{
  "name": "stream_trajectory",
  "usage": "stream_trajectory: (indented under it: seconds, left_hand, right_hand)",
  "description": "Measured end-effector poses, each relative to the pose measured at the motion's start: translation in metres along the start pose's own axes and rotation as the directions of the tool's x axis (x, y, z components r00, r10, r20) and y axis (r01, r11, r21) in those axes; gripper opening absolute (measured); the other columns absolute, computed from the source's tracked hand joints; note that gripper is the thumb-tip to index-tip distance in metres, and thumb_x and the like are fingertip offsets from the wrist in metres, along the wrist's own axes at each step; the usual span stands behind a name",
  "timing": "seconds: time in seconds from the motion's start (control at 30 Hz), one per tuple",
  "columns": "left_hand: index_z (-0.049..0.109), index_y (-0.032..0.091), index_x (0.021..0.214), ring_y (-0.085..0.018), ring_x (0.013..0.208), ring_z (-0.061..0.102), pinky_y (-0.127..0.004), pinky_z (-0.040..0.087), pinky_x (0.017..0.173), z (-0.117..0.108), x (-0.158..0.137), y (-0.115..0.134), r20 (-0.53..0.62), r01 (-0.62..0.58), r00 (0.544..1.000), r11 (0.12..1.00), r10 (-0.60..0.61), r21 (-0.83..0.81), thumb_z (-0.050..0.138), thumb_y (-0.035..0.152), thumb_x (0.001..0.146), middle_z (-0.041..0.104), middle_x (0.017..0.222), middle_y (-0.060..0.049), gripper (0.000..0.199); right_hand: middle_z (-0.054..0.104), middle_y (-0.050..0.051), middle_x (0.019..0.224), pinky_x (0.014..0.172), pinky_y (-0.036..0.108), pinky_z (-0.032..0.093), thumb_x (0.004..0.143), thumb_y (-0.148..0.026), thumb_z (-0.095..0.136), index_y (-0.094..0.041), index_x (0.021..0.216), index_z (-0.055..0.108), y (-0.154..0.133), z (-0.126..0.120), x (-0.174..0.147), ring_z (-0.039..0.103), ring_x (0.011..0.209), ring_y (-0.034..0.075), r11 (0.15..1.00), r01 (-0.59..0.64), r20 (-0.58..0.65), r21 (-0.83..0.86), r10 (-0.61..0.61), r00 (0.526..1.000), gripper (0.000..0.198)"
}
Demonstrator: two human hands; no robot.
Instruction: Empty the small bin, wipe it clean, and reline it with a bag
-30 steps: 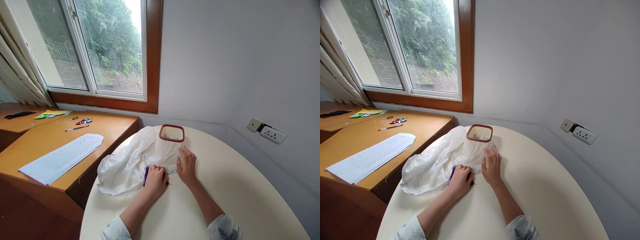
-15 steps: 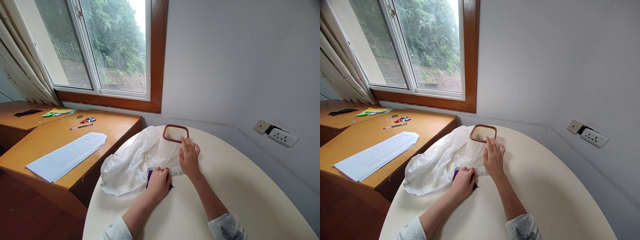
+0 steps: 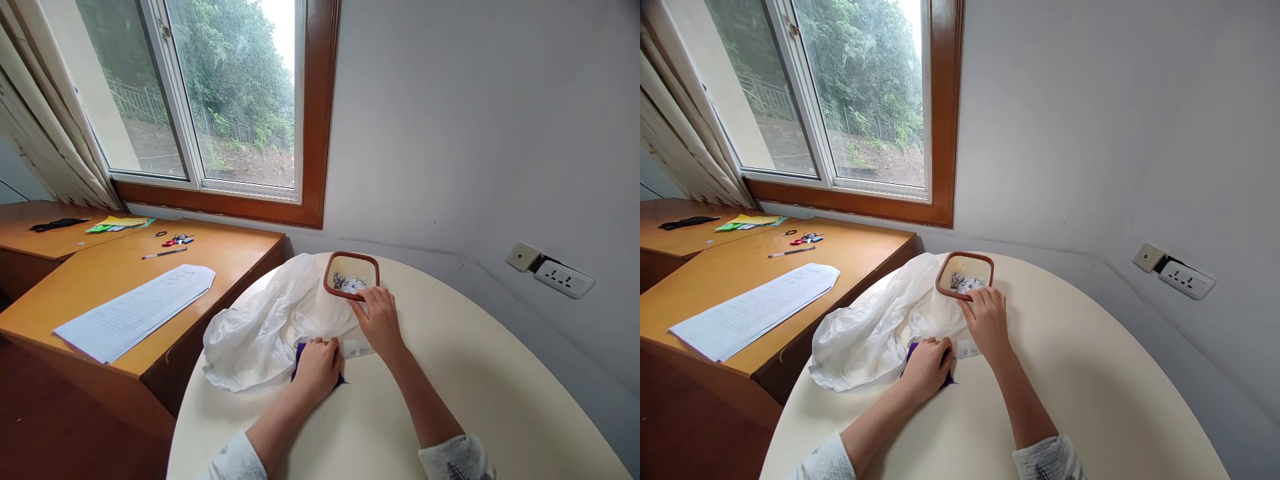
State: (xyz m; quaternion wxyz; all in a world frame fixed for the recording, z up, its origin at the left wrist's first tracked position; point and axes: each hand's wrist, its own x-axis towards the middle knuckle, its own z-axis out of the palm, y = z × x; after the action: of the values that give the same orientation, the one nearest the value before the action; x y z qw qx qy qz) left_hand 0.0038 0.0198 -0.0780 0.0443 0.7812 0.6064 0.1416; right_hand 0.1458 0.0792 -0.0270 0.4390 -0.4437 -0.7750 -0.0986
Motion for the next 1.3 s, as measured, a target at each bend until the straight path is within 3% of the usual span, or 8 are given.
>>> stream_trajectory:
  seconds: [0.1,0.47,0.77,1.0,1.3]
  left_hand:
    - [0.055,0.018,0.08,-0.023,0.074,0.057,-0.03,0.036,0.064,-0.001,0.0,0.0,0.003,0.0,1.0,1.0,0.0,-0.003,0.037,0.018,0.082,0.064,0.071,-0.007,0.018]
    - [0.054,0.019,0.078,-0.021,0.076,0.055,-0.029,0.035,0.064,-0.002,-0.002,-0.001,0.013,0.014,1.0,0.998,-0.013,-0.059,0.039,0.018,0.081,0.063,0.072,-0.006,0.016]
    - [0.054,0.02,0.078,-0.021,0.075,0.053,-0.031,0.035,0.066,0.002,-0.003,-0.001,0.001,0.025,1.0,0.996,-0.025,-0.087,0.035,0.02,0.083,0.063,0.072,-0.004,0.019]
    - [0.056,0.019,0.083,-0.021,0.082,0.051,-0.033,0.036,0.073,0.007,-0.002,-0.003,-0.048,0.084,0.995,0.996,-0.086,-0.039,0.034,0.014,0.08,0.059,0.085,-0.006,0.022]
    - [0.057,0.02,0.08,-0.022,0.086,0.05,-0.036,0.037,0.076,0.001,-0.003,-0.001,-0.136,0.096,0.985,0.991,-0.107,-0.089,0.036,0.021,0.085,0.055,0.088,-0.006,0.021]
  right_hand:
    - [0.06,0.005,0.081,0.077,0.033,0.038,0.087,-0.033,0.046,-0.019,0.086,0.054,0.004,0.0,0.001,0.049,0.086,0.02,1.0,-0.003,0.011,0.014,0.003,1.0,0.016]
    - [0.057,0.006,0.081,0.072,0.032,0.041,0.087,-0.035,0.045,-0.02,0.081,0.05,0.026,-0.015,0.005,0.049,0.082,0.021,0.981,-0.19,-0.008,0.026,0.191,0.982,0.018]
    - [0.057,0.006,0.08,0.068,0.033,0.04,0.084,-0.039,0.045,-0.02,0.079,0.049,0.056,-0.026,0.004,0.049,0.081,0.022,0.941,-0.333,-0.013,-0.061,0.333,0.943,0.019]
    - [0.058,0.004,0.08,0.07,0.032,0.04,0.082,-0.034,0.047,-0.021,0.075,0.049,0.048,-0.034,0.009,0.051,0.081,0.021,0.952,-0.306,0.112,-0.018,0.306,0.945,0.015]
    - [0.059,0.001,0.078,0.057,0.027,0.039,0.08,-0.031,0.047,-0.021,0.072,0.052,0.037,-0.072,0.017,0.054,0.07,0.016,0.947,-0.322,0.381,-0.002,0.299,0.875,0.014]
